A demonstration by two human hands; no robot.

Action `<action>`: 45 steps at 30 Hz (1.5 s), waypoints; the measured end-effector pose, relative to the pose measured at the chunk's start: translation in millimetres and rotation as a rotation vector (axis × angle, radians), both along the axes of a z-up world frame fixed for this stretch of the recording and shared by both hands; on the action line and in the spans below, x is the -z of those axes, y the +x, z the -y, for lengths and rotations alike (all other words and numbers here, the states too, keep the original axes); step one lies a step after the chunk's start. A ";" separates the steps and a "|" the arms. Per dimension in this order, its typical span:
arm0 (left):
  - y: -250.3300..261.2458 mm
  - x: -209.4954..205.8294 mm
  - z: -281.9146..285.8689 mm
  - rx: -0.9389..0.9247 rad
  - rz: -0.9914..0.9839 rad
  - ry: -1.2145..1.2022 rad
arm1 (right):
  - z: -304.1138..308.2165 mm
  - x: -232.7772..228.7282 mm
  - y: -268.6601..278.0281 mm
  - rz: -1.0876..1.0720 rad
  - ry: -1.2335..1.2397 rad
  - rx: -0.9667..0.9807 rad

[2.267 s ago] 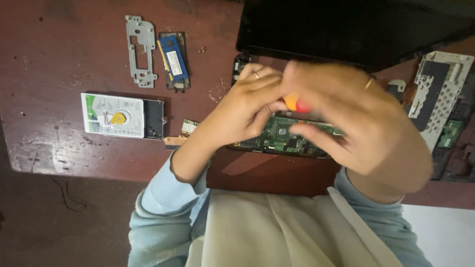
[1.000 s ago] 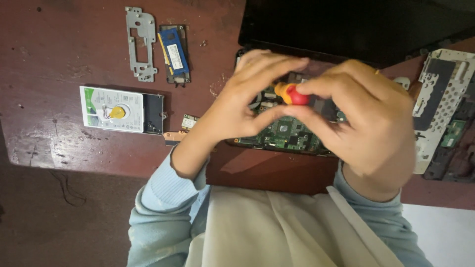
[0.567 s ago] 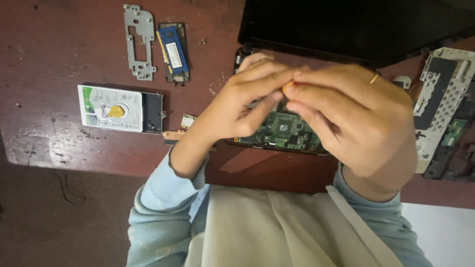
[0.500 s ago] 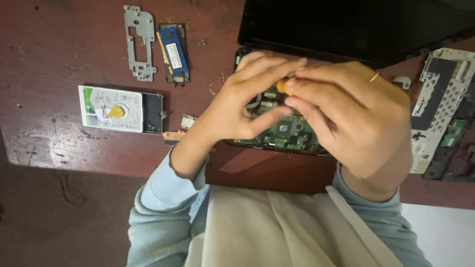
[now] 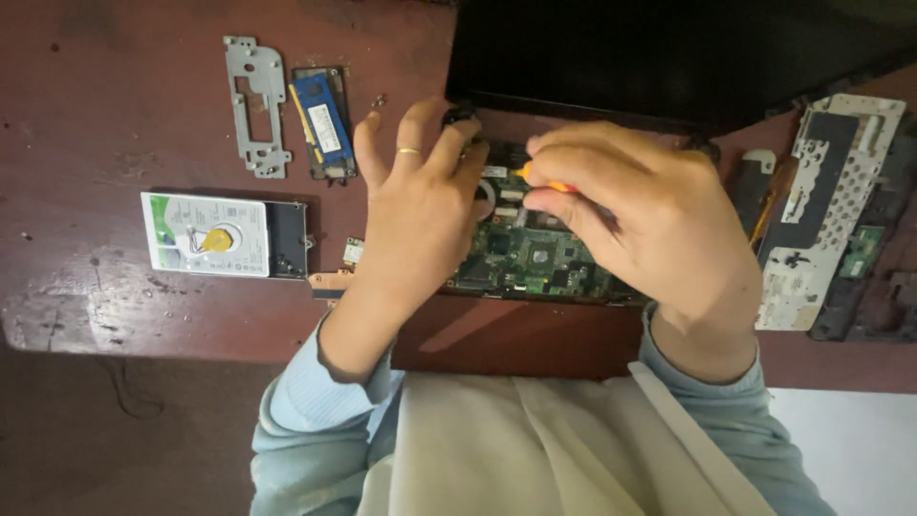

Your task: The person uses a screwdriver to remove screws from the motherboard of a disassembled laptop. They then detach a small circuit board and place it on the table, followed by removing a copper heat pipe from the motherboard.

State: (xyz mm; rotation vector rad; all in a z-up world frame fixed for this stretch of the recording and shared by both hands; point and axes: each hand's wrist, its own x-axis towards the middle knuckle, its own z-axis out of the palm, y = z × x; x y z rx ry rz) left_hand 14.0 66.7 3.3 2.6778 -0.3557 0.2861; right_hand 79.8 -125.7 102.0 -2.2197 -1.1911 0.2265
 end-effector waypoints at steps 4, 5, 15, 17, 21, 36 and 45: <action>-3.8 7.1 2.2 -0.085 0.032 0.139 | -15.4 1.9 -16.4 0.148 -0.041 0.047; -2.1 8.8 1.3 -0.096 0.032 0.141 | -20.8 1.9 -20.3 0.149 -0.040 0.037; -3.9 14.8 6.3 -0.148 0.093 0.141 | -45.6 26.5 -70.2 0.414 0.083 0.560; -3.9 15.2 5.8 -0.140 0.074 0.144 | -38.8 30.4 -69.3 0.457 0.056 0.592; -3.8 15.0 4.7 -0.125 0.113 0.122 | -9.0 39.8 -62.5 0.355 0.146 0.644; 8.0 5.2 -94.1 -0.381 0.075 0.005 | 49.3 107.1 -41.2 0.120 0.691 1.090; 20.6 11.0 -81.4 -0.426 0.076 0.076 | 10.3 95.2 -39.0 0.101 0.402 1.182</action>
